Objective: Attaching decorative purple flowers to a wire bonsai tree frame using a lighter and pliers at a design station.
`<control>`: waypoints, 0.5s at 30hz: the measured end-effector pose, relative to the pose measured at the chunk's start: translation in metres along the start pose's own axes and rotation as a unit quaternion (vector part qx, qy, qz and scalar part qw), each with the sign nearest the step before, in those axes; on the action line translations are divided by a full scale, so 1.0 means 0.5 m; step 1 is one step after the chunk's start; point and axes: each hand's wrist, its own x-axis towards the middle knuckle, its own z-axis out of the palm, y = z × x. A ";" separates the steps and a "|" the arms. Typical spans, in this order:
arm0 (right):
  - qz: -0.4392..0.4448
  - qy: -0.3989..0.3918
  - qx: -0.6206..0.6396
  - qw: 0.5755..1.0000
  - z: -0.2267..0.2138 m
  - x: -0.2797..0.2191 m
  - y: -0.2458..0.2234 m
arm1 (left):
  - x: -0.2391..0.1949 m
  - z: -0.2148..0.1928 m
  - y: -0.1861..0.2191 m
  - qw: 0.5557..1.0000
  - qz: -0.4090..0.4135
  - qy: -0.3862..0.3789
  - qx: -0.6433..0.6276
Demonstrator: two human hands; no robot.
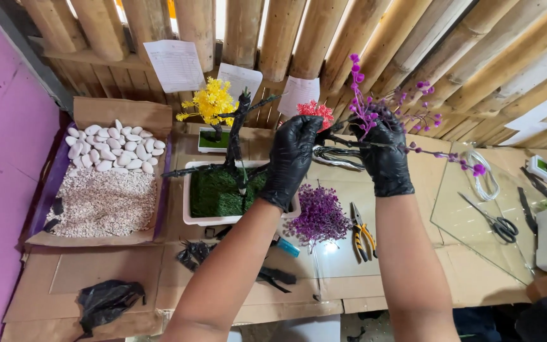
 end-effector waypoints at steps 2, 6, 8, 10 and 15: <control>-0.007 -0.040 -0.086 0.995 0.003 0.025 0.002 | 0.014 0.015 -0.027 0.999 -0.012 -0.031 -0.021; 0.082 -0.069 0.059 0.992 -0.001 0.075 0.027 | 0.039 0.028 -0.037 0.995 -0.068 -0.041 -0.055; 0.128 -0.067 0.096 0.985 -0.007 0.092 0.033 | 0.052 0.024 -0.028 0.987 -0.119 -0.054 -0.090; 0.157 -0.071 0.109 0.979 0.008 0.093 0.018 | 0.051 0.035 -0.022 0.982 -0.139 -0.061 -0.114; 0.199 -0.114 0.034 0.973 -0.017 0.134 0.006 | 0.049 0.043 -0.029 0.969 -0.186 -0.078 -0.142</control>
